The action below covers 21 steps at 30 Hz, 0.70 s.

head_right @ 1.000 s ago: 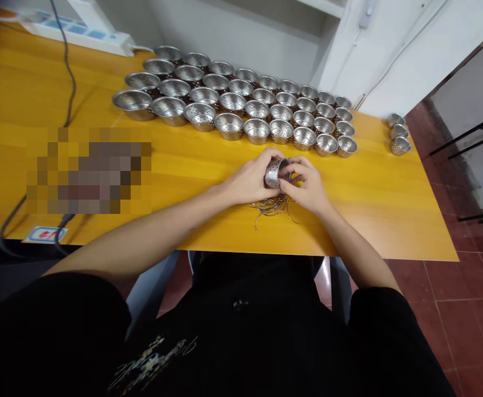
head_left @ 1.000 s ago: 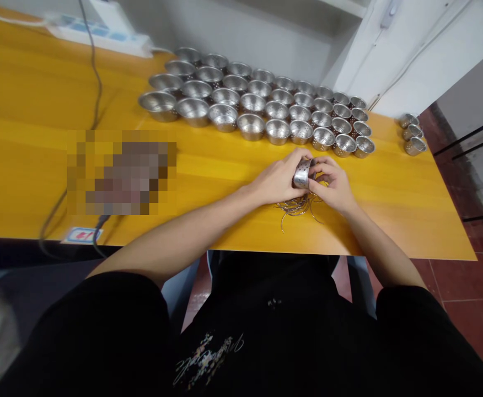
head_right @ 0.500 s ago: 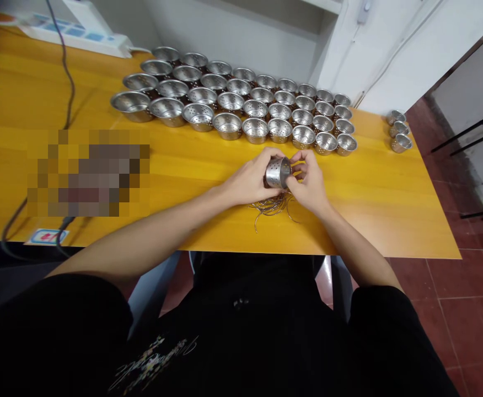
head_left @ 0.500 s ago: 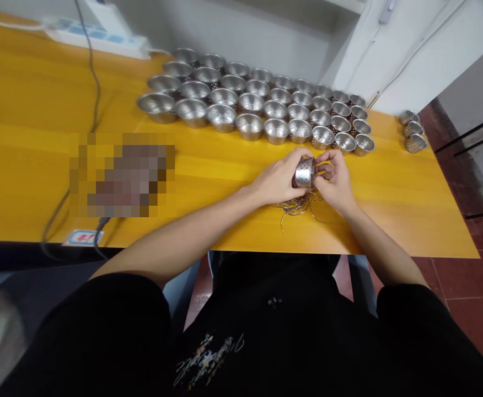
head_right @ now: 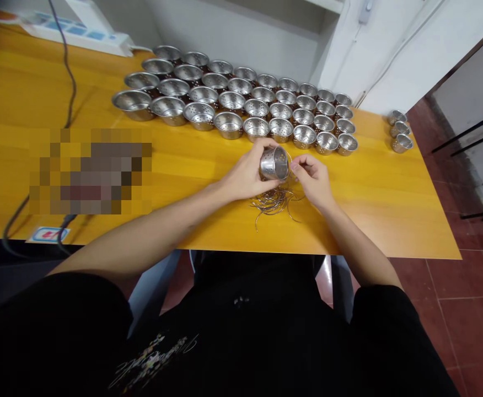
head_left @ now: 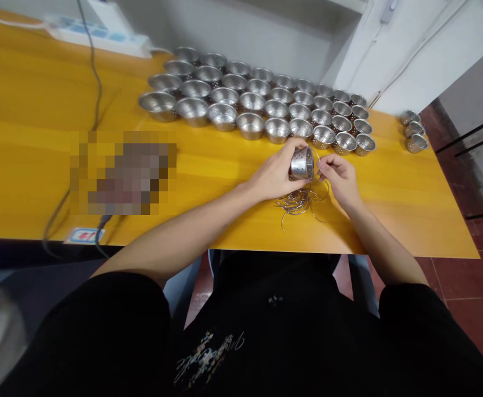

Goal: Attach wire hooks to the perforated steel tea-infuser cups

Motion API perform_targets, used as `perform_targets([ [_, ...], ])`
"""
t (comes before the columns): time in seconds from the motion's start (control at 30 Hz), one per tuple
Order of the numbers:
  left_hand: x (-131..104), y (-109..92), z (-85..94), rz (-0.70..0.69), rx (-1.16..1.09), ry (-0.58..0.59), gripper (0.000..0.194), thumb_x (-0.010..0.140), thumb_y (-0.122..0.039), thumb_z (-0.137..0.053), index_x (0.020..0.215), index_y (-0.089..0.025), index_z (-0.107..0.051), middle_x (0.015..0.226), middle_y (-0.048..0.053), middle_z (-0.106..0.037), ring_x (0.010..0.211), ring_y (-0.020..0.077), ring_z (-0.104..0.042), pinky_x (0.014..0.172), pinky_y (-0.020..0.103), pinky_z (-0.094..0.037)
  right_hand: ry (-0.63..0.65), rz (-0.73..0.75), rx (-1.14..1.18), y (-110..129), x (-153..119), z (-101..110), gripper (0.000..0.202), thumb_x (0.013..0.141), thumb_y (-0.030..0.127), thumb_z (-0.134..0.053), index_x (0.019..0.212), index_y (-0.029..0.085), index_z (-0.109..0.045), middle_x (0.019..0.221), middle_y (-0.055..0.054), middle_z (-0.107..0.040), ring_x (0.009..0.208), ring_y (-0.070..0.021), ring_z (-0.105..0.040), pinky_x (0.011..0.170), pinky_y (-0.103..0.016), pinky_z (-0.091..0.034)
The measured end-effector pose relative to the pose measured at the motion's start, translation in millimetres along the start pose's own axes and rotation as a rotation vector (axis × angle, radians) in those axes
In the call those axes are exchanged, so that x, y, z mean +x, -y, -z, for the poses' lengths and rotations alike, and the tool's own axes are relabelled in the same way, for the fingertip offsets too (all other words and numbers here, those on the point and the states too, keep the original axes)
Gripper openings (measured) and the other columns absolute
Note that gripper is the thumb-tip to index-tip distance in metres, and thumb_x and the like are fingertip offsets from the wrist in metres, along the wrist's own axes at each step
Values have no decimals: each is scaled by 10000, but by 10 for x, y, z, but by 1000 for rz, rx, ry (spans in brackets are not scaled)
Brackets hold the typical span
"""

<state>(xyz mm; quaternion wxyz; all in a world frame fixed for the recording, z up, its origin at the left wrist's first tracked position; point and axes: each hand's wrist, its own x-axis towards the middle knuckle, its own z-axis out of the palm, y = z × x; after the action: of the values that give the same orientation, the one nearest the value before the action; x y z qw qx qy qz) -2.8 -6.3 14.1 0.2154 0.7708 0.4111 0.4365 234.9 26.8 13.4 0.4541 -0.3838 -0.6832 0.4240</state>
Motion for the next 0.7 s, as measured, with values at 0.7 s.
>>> perform_targets([
  [0.7, -59, -161, 9, 68, -1, 239, 767, 850, -407, -908, 1500, -301, -516, 1439, 104, -731, 1229, 339, -756, 1055, 493, -616, 259, -70, 70, 119, -118, -99, 324, 848, 467, -976, 820, 221, -766, 760, 18, -707, 684, -145, -587, 645, -293, -494],
])
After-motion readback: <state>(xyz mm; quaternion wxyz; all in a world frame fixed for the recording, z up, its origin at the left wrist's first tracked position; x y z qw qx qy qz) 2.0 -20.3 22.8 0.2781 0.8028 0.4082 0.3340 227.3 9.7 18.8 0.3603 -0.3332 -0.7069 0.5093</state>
